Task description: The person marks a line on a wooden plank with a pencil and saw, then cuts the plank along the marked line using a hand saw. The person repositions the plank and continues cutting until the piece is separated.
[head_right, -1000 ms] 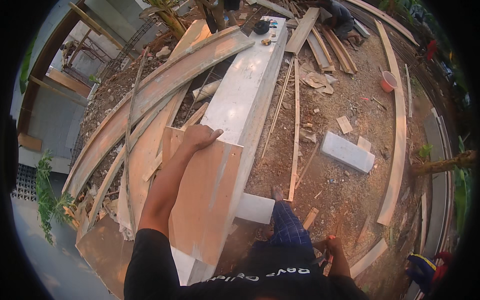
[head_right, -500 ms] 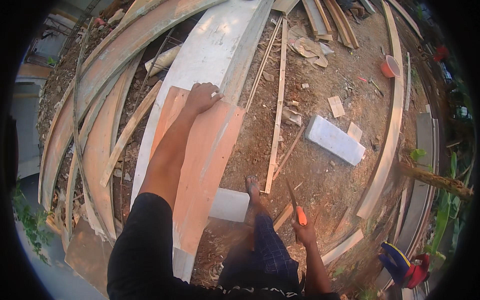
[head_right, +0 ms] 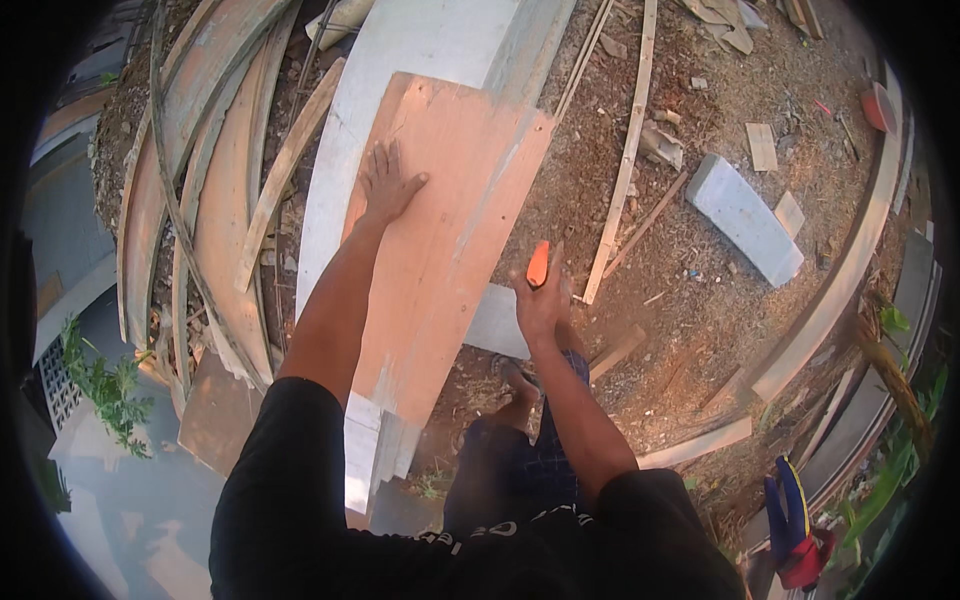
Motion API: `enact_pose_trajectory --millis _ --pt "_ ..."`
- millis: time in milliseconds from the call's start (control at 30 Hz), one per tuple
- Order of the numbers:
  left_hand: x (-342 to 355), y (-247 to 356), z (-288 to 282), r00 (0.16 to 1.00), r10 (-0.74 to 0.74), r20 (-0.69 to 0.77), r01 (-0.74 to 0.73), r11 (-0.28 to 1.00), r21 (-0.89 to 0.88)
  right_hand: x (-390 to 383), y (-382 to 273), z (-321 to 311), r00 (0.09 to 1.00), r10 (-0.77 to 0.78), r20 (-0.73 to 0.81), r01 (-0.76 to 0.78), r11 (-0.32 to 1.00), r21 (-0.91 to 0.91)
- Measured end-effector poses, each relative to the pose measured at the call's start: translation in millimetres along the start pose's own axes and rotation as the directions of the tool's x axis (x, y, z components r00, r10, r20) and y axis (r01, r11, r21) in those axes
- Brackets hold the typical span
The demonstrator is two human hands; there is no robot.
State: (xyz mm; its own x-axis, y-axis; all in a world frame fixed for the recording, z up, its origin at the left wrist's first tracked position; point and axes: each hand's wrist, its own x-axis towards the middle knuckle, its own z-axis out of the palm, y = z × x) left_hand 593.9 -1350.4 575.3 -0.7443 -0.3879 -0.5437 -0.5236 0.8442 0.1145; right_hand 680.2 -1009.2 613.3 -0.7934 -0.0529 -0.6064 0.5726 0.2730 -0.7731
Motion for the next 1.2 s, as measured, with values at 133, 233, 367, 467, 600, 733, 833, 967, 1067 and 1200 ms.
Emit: enact_pose_trajectory --millis 133,233,367,467,600,733,833,967,1067,1200 --pt "2 -10 -2 0.997 0.074 -0.021 -0.074 0.997 -0.008 5 -8 50 0.997 -0.070 -0.027 0.069 0.997 -0.036" --pt "-12 -34 2 0.991 0.101 -0.089 -0.097 0.994 0.045 8 -9 67 0.992 -0.104 -0.071 0.108 0.993 0.050" --pt "-17 -20 -28 0.975 -0.181 -0.130 0.171 0.981 -0.088 26 5 79 0.989 -0.054 -0.136 0.080 0.978 0.191" --pt "-15 -28 -33 0.973 -0.200 -0.116 0.155 0.936 -0.317 16 -9 79 0.992 -0.034 -0.124 0.061 0.973 0.224" --pt "19 -20 -55 0.997 0.073 -0.037 -0.082 0.871 -0.485 54 -21 76 0.969 -0.154 -0.195 0.175 0.980 0.096" --pt "46 -24 -24 0.989 -0.021 -0.146 -0.007 0.982 -0.186 71 -38 69 0.968 -0.180 -0.172 0.178 0.984 -0.028" --pt "43 4 -28 0.990 -0.101 -0.101 0.084 0.982 -0.168 68 -43 67 0.962 -0.206 -0.181 0.191 0.977 -0.100" --pt "45 -1 -28 0.990 -0.140 0.024 0.142 0.973 -0.185 71 -34 75 0.950 -0.198 -0.242 0.172 0.977 -0.122" --pt "46 -1 -38 0.987 -0.128 0.102 0.143 0.975 -0.167 67 -45 75 0.967 -0.115 -0.229 0.105 0.993 -0.053" --pt "49 -1 -40 0.983 -0.117 0.141 0.141 0.975 -0.171 71 -48 76 0.964 -0.098 -0.246 0.070 0.990 -0.119"
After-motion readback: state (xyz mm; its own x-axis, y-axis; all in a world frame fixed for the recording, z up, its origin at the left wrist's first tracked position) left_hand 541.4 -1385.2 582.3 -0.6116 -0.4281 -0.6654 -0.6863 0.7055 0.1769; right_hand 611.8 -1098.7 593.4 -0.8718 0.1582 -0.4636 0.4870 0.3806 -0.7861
